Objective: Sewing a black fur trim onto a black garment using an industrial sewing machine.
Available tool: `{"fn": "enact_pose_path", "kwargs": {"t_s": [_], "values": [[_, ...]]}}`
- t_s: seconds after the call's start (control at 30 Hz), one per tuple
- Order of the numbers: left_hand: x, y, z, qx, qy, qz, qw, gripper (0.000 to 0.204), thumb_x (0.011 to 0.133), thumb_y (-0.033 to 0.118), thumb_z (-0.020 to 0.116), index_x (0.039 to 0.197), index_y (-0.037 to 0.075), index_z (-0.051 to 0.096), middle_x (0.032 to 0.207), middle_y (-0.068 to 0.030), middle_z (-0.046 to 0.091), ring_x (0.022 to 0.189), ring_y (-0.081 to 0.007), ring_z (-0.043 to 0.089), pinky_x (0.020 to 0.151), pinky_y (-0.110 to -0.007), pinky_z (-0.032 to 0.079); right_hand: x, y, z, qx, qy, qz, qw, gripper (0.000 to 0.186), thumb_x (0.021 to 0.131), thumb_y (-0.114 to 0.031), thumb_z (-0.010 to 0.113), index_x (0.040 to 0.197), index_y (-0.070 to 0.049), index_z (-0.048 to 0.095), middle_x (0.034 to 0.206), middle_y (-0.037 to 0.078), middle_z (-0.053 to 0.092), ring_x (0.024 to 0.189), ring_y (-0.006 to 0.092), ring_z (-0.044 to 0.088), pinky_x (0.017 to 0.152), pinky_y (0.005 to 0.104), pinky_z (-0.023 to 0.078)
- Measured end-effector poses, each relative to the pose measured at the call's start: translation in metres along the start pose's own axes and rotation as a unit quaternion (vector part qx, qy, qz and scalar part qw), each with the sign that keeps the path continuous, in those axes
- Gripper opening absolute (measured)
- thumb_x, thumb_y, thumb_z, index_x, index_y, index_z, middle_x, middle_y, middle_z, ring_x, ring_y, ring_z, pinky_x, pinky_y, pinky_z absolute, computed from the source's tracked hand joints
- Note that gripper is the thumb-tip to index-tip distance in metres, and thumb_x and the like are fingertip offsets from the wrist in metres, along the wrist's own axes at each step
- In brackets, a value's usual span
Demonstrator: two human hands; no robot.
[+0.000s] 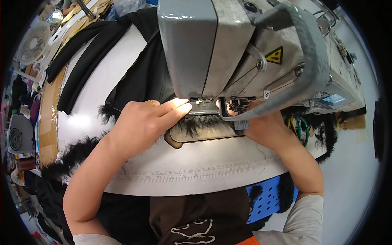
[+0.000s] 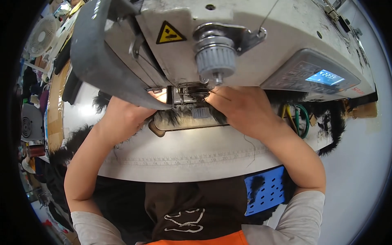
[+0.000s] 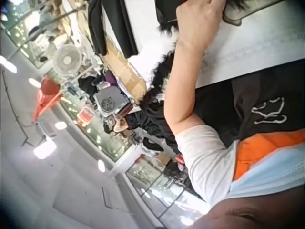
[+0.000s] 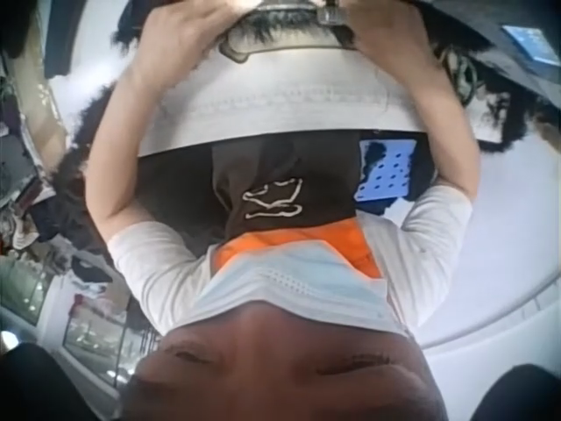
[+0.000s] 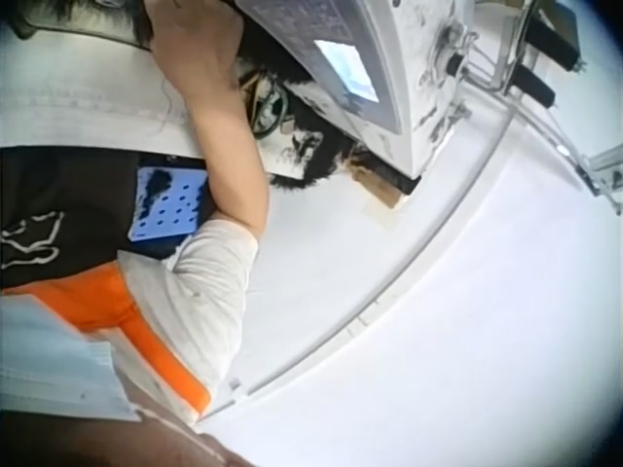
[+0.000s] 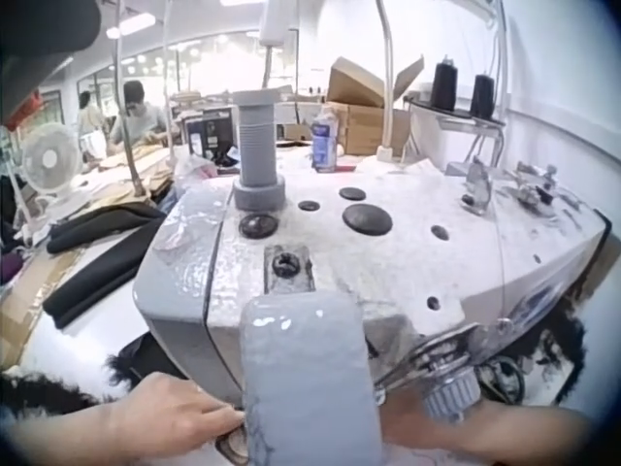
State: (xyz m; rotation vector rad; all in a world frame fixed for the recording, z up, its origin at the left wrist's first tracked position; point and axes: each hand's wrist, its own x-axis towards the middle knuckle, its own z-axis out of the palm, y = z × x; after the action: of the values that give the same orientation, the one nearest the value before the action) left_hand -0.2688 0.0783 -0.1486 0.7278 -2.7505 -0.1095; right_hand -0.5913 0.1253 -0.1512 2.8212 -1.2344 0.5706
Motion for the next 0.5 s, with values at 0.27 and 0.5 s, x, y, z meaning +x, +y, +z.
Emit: {"fn": "enact_pose_path", "kwargs": {"t_s": [0.27,0.5], "values": [[0.003,0.004,0.002,0.044,0.032,0.051,0.997,0.048,0.08,0.006,0.067,0.128,0.009,0.07,0.117,0.0019,0.073,0.076,-0.0187,0.061,0.066,-0.033,0.053,-0.011,0.003,-0.006,0.029,-0.035,0.09,0.995,0.054,0.075,0.005,0.066,0.122,-0.02,0.071,0.094,0.002,0.073,0.083,0.0296,0.073,0.064,0.0433,0.057],[0.008,-0.002,0.003,0.068,0.031,0.04,0.996,0.045,0.081,0.007,0.067,0.125,0.013,0.073,0.101,0.0031,0.07,0.077,-0.0181,0.06,0.067,-0.033,0.052,-0.019,0.011,0.003,-0.03,-0.072,0.128,0.989,0.057,0.077,0.003,0.065,0.126,-0.026,0.072,0.088,0.006,0.072,0.074,0.0336,0.071,0.056,0.0471,0.055]]}}
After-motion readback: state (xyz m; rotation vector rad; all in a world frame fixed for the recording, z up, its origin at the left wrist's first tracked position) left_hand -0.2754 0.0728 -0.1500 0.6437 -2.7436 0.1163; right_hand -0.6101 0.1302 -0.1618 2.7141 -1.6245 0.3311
